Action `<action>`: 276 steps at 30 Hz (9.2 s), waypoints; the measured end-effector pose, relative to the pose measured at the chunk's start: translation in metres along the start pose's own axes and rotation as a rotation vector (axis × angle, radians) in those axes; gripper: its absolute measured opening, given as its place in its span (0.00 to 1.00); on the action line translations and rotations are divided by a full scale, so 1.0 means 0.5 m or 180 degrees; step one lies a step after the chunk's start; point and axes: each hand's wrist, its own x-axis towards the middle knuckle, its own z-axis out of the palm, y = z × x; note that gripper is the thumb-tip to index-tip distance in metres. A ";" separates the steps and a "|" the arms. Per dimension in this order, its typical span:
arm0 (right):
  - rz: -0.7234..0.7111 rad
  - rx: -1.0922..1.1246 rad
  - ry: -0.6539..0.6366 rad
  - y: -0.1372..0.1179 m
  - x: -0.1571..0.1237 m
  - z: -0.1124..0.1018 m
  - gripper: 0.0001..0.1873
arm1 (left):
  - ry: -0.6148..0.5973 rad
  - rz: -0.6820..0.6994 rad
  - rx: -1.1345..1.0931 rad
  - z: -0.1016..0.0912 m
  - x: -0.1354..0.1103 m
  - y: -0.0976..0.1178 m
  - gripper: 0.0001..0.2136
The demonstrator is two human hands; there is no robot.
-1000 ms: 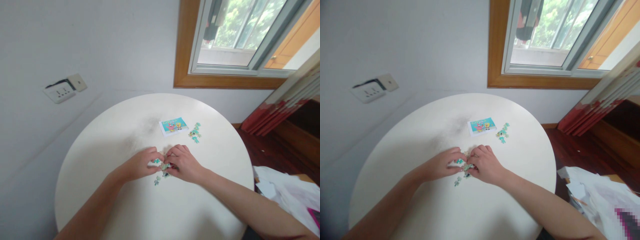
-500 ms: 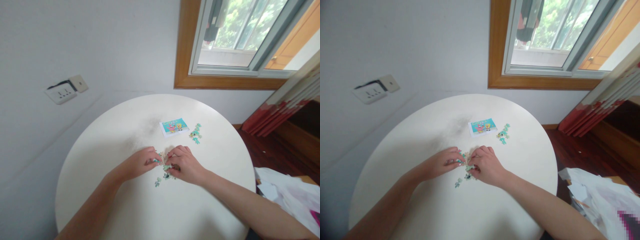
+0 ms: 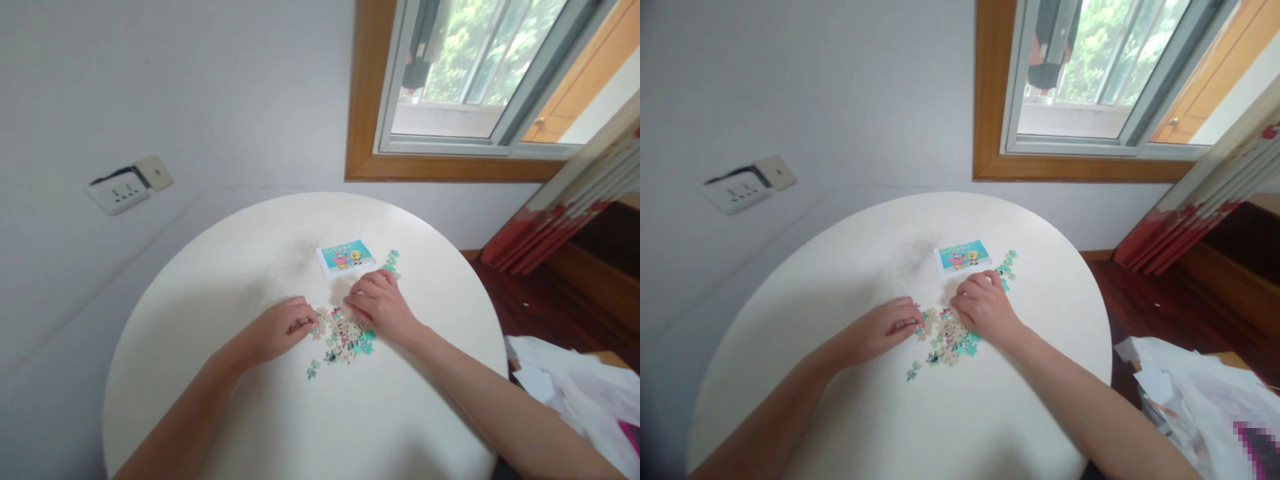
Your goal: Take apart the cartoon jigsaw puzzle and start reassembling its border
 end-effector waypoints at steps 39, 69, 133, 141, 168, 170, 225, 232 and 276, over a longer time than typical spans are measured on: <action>-0.0214 0.0826 -0.1091 -0.063 0.003 -0.011 0.09 | -0.0161 0.0167 -0.0030 0.002 -0.006 0.013 0.06; 0.0121 0.0999 -0.0997 -0.072 0.003 0.017 0.07 | -0.0136 0.0184 0.0035 0.015 0.006 0.023 0.04; 0.0136 0.1012 -0.1404 -0.097 -0.008 -0.011 0.05 | 0.0064 -0.0140 -0.0073 -0.008 -0.005 -0.008 0.09; 0.0348 0.0778 -0.1230 -0.107 -0.007 0.012 0.06 | 0.0291 -0.0118 -0.0180 -0.012 -0.006 -0.022 0.10; 0.0648 0.1322 -0.0984 -0.103 0.003 0.024 0.05 | 0.0175 -0.0284 0.0300 0.013 -0.005 -0.015 0.09; 0.0535 0.1380 -0.0885 -0.107 0.004 0.029 0.04 | 0.0166 -0.0259 0.0322 0.015 -0.004 -0.017 0.08; 0.1265 -0.1056 -0.0146 0.155 0.007 -0.054 0.10 | 0.0474 -0.0455 -0.0253 0.002 0.007 -0.022 0.13; 0.1812 -0.1363 -0.0412 0.215 -0.028 -0.062 0.11 | 0.0215 -0.0542 -0.0507 -0.006 -0.005 -0.028 0.13; -0.0210 0.1804 -0.1623 0.011 0.013 -0.045 0.08 | 0.0786 0.0506 0.0164 0.074 0.032 0.040 0.10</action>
